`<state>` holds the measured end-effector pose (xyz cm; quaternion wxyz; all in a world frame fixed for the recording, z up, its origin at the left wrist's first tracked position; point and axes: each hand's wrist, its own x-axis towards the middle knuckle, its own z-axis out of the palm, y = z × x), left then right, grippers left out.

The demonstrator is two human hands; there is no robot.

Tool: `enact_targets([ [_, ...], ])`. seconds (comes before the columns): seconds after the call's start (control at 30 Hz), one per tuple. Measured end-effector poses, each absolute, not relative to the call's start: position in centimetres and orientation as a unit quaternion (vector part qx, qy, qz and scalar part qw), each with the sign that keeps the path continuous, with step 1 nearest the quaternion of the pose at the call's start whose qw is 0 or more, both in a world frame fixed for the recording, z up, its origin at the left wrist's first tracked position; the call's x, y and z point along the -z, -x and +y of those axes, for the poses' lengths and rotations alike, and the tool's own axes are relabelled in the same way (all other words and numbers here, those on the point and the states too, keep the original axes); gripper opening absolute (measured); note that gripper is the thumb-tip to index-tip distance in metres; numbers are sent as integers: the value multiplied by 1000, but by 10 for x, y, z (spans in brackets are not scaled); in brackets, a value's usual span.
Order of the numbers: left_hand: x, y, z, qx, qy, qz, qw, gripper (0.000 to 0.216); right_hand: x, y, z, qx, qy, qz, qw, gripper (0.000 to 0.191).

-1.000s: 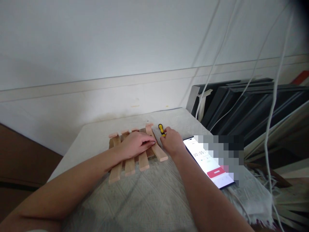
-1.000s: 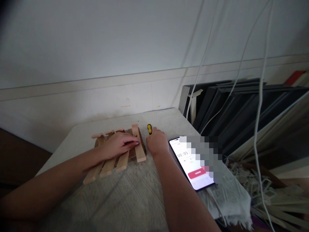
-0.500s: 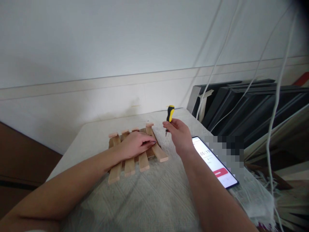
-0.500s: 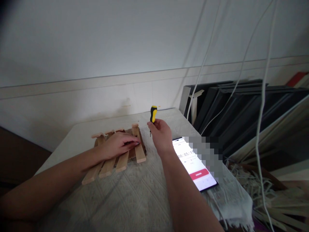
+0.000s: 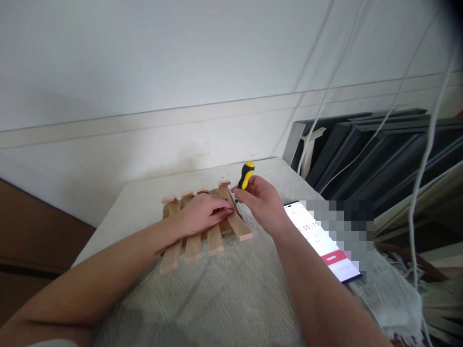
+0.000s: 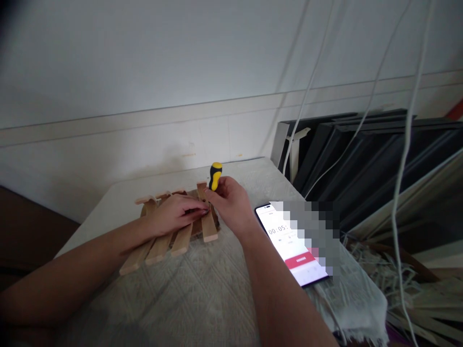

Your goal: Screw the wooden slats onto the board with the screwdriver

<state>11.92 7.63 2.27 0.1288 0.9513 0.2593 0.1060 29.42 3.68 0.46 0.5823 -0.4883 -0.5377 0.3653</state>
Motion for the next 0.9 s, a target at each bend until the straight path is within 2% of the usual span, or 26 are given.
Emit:
enact_targets([
  [0.47,-23,-120,75,-98,-951,263,132,26,-5,-295,33,-345,485,-575,561,24],
  [0.63,-21,-119,76,-102,-950,267,123,26,-3,-296,33,-378,445,-598,549,23],
  [0.9,-23,-120,76,-100,-951,265,122,26,1,-292,37,-342,452,-596,569,25],
])
